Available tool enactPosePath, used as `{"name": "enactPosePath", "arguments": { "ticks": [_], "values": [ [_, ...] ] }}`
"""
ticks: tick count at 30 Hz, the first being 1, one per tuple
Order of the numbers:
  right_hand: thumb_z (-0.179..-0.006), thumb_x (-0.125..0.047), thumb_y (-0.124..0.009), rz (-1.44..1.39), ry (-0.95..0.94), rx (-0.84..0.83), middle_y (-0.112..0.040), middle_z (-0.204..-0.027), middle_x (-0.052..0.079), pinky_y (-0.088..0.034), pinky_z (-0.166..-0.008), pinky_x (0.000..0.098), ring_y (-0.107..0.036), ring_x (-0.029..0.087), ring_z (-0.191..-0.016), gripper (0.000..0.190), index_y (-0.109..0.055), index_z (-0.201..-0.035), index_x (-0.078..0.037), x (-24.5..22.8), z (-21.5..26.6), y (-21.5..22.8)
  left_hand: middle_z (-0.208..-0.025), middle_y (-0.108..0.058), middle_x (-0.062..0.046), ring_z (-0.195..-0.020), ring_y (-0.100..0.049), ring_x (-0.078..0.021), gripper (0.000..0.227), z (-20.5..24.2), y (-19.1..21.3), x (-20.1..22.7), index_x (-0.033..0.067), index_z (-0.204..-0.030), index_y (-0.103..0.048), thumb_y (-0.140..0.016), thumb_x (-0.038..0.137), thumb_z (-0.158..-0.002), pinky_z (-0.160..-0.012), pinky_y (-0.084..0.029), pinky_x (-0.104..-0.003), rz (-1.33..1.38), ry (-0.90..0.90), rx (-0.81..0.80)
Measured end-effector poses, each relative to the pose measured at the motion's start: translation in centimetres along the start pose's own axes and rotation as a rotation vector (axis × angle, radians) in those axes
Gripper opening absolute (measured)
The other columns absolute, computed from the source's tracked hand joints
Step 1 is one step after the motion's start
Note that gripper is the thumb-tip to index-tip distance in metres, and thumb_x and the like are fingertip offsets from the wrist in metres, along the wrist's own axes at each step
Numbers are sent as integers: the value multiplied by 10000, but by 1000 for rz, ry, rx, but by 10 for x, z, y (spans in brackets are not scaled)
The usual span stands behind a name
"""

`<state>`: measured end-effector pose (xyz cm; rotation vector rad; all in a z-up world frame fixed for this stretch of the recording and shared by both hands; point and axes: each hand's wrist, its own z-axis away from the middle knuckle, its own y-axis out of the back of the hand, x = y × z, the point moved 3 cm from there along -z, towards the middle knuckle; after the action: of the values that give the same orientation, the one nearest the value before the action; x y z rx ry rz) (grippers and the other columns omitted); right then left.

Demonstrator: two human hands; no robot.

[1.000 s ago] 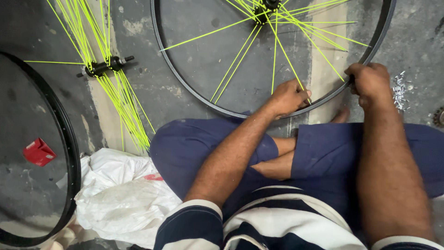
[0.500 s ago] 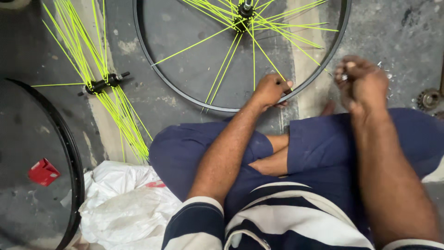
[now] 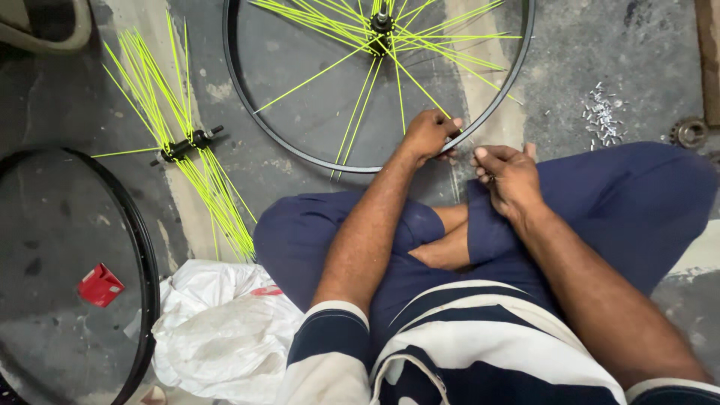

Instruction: The person sits on the floor assembling bicycle wheels by inserting neon green spokes into a hub and attaching them to a rim. They use their hands to thread the spokes and secure them with nipples, working on a second wheel after finishing the first.

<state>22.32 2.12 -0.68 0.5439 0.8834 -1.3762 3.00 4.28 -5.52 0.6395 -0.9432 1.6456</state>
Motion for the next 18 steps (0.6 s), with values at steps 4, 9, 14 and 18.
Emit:
{"name": "enactPosePath", "arguments": {
  "ticks": [4,9,14,18],
  "values": [
    [-958,-7,-662,-58,-20,45,-699,-881,84,-526,-624,226,-640,127,-694,37,-658,-991,-23,-3,0,0,-736,-709,-142,-491,-689,-208,324,5,1,3,-55,-947,-658,-663,268,-962,-395,-526,-332,8,-5,1],
    [-912,41,-622,-27,1,66,-711,-886,122,-558,-638,265,-666,172,-706,67,-599,-937,-17,-1,-7,3,-729,-702,-141,-490,-684,-210,336,6,1,3,-62,-949,-654,-670,274,-965,-388,-521,-330,0,-9,8],
    [-933,26,-630,-21,16,68,-705,-933,108,-555,-673,264,-645,164,-729,161,-665,-1081,-27,3,-13,1,-748,-701,-125,-481,-678,-199,334,5,1,3,-50,-954,-655,-672,283,-957,-390,-530,-322,-22,-12,34],
    [-960,-6,-611,-34,5,61,-726,-966,105,-574,-712,255,-675,156,-777,160,-661,-1111,-21,-1,-10,-3,-752,-693,-127,-481,-676,-196,341,2,0,1,-56,-948,-656,-670,284,-963,-389,-529,-323,-16,8,28]
  ]
}}
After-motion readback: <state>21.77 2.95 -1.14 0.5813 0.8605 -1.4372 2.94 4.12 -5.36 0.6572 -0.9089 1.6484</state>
